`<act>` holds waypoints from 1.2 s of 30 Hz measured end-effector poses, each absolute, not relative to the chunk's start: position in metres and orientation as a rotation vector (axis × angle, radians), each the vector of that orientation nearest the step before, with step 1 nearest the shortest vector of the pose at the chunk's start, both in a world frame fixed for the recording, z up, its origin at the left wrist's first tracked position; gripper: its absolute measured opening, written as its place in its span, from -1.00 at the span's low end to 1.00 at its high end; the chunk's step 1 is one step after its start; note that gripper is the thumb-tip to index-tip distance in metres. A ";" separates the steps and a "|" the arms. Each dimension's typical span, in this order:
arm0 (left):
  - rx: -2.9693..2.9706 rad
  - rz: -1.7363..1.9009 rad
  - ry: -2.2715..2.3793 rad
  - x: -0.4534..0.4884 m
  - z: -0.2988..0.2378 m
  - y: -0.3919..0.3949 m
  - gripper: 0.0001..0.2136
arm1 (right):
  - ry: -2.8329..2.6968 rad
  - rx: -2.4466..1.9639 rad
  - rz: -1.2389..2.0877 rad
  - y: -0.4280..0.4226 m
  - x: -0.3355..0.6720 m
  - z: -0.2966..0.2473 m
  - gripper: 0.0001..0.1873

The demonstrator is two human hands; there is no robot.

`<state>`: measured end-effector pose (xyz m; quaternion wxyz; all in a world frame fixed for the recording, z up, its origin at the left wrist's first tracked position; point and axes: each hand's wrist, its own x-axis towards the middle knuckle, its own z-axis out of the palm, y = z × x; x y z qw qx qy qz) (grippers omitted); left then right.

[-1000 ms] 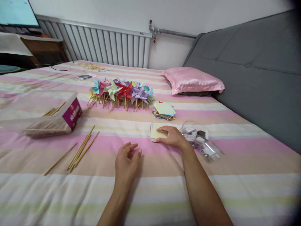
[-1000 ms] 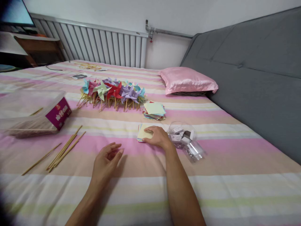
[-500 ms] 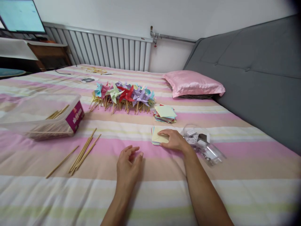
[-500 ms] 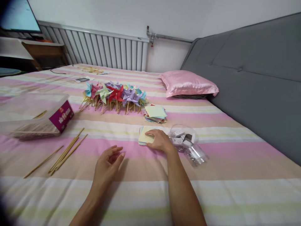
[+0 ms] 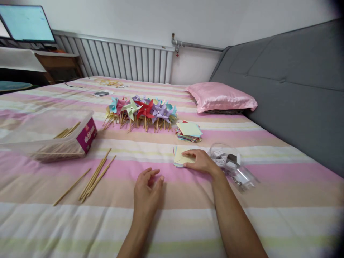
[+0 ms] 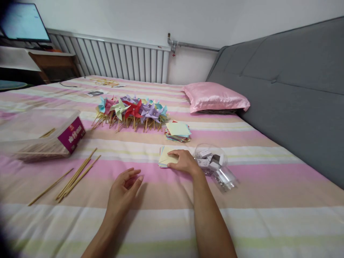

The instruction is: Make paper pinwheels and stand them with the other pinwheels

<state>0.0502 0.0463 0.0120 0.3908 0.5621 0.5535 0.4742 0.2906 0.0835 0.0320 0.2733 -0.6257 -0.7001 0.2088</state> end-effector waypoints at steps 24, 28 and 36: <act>1.442 1.192 1.394 0.051 0.013 0.046 -0.71 | -1.963 -1.623 0.532 0.081 0.291 0.034 -0.47; 1.440 1.194 1.407 0.051 0.013 0.047 -0.71 | -1.948 -1.643 0.537 0.080 0.291 0.034 -0.50; 1.447 1.206 1.393 0.050 0.012 0.046 -0.71 | -1.859 -1.671 0.557 0.081 0.291 0.033 -0.67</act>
